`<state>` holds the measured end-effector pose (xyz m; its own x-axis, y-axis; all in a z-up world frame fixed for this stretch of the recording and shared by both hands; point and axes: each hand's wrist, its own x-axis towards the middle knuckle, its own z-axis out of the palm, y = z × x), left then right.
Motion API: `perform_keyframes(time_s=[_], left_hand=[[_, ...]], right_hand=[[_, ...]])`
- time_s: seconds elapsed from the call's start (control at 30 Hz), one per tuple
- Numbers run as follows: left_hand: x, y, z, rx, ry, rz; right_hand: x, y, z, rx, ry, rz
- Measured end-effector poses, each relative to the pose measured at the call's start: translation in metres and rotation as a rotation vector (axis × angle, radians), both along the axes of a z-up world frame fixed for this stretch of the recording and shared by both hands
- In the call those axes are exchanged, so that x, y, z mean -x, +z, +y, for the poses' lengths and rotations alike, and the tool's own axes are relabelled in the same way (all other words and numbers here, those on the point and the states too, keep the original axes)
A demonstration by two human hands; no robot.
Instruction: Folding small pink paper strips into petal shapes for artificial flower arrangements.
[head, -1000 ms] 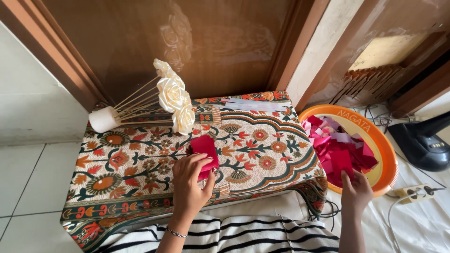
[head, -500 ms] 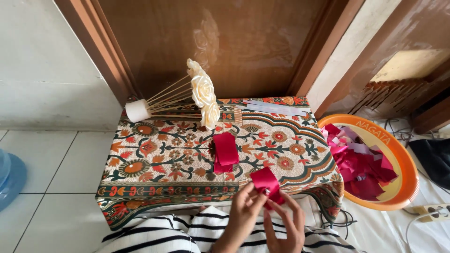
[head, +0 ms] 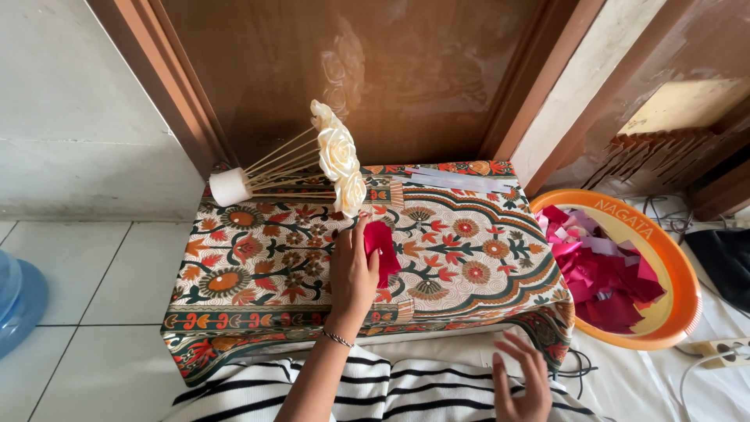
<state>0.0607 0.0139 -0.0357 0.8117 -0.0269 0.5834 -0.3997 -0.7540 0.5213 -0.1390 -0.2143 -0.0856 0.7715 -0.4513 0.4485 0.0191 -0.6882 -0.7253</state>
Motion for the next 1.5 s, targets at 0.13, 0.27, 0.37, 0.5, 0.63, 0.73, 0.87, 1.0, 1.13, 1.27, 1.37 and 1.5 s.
perform_keyframes(time_s=[0.13,0.27,0.37,0.5,0.63,0.73,0.87,1.0,1.13,1.27,1.37,1.5], left_hand=[[0.005,0.003,-0.001,-0.045,0.018,0.003],[0.015,-0.004,0.004,-0.120,-0.069,-0.072],[0.025,-0.008,0.008,-0.159,-0.149,-0.033],[0.035,0.000,0.013,-0.120,-0.186,-0.044],[0.034,0.006,0.011,-0.146,-0.189,-0.067],[0.034,0.007,0.012,-0.127,-0.188,-0.089],[0.033,0.006,0.008,-0.109,-0.182,-0.083],[0.035,0.007,0.010,-0.100,-0.177,-0.083],[0.036,0.010,0.009,-0.096,-0.171,-0.079],[0.033,0.000,0.009,-0.126,-0.172,-0.086],[0.030,-0.006,0.010,-0.179,-0.189,-0.082],[0.036,0.004,0.010,-0.119,-0.214,-0.094]], right_hand=[[-0.011,0.001,-0.041,0.030,-0.072,0.019],[-0.032,-0.024,-0.118,0.090,-0.190,-0.021],[-0.061,-0.063,-0.195,0.134,-0.298,0.046],[-0.112,-0.135,-0.309,0.238,-0.450,0.309],[-0.156,-0.159,-0.349,0.166,-0.446,0.686],[-0.173,-0.199,-0.374,0.062,-0.375,0.935],[-0.181,-0.233,-0.404,0.139,-0.286,1.026],[-0.173,-0.201,-0.372,0.170,-0.473,0.848],[-0.152,-0.184,-0.362,-0.166,-0.468,0.421],[-0.124,-0.156,-0.345,-0.470,-0.482,0.206],[-0.100,-0.134,-0.322,-0.417,-0.505,0.119],[-0.066,-0.049,-0.228,-0.408,-0.428,-0.160]])
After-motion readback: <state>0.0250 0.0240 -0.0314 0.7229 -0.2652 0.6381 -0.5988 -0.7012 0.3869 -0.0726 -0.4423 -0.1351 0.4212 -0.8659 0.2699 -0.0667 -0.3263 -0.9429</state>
